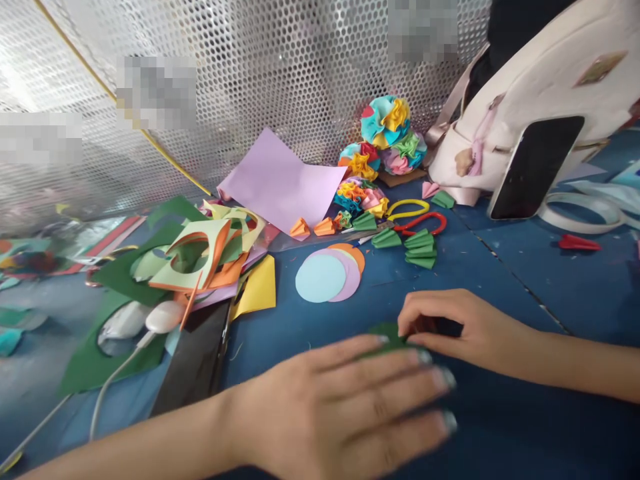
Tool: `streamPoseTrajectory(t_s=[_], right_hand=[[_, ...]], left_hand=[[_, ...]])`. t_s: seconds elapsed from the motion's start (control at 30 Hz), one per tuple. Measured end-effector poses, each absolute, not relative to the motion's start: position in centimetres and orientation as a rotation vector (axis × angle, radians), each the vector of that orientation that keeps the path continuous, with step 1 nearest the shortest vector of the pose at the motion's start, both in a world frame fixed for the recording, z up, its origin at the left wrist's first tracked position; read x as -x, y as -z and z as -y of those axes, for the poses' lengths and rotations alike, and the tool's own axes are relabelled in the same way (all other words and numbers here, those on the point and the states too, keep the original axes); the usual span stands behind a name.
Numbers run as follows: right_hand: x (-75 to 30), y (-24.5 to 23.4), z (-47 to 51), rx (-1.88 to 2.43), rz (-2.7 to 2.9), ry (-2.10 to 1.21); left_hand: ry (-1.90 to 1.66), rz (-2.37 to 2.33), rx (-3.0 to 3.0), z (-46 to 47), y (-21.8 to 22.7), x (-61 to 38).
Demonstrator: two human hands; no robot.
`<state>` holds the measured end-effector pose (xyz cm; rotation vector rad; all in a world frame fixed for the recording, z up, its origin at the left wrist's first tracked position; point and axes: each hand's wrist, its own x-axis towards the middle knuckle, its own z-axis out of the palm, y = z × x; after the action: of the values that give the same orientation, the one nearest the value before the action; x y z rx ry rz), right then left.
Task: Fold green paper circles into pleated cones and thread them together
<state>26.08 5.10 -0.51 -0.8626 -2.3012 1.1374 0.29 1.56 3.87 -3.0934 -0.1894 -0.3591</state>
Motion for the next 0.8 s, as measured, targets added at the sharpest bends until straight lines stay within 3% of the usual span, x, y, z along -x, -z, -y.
streamPoseTrajectory(t_s=[0.07,0.23,0.8], right_hand=[[-25.8,0.6,-5.3,0.906,2.271,-1.196],[-25.8,1.4,-5.4,0.992,2.237,-1.198],[-25.8,2.1,-6.3,0.946,2.392,-1.121]], left_hand=[[0.181,0.056,3.054,-1.4,-3.5,-0.5],[-0.079,0.254,3.079,-1.8,-2.6,-0.4],[0.029,0.327,3.181,-3.9,0.6,0.3]])
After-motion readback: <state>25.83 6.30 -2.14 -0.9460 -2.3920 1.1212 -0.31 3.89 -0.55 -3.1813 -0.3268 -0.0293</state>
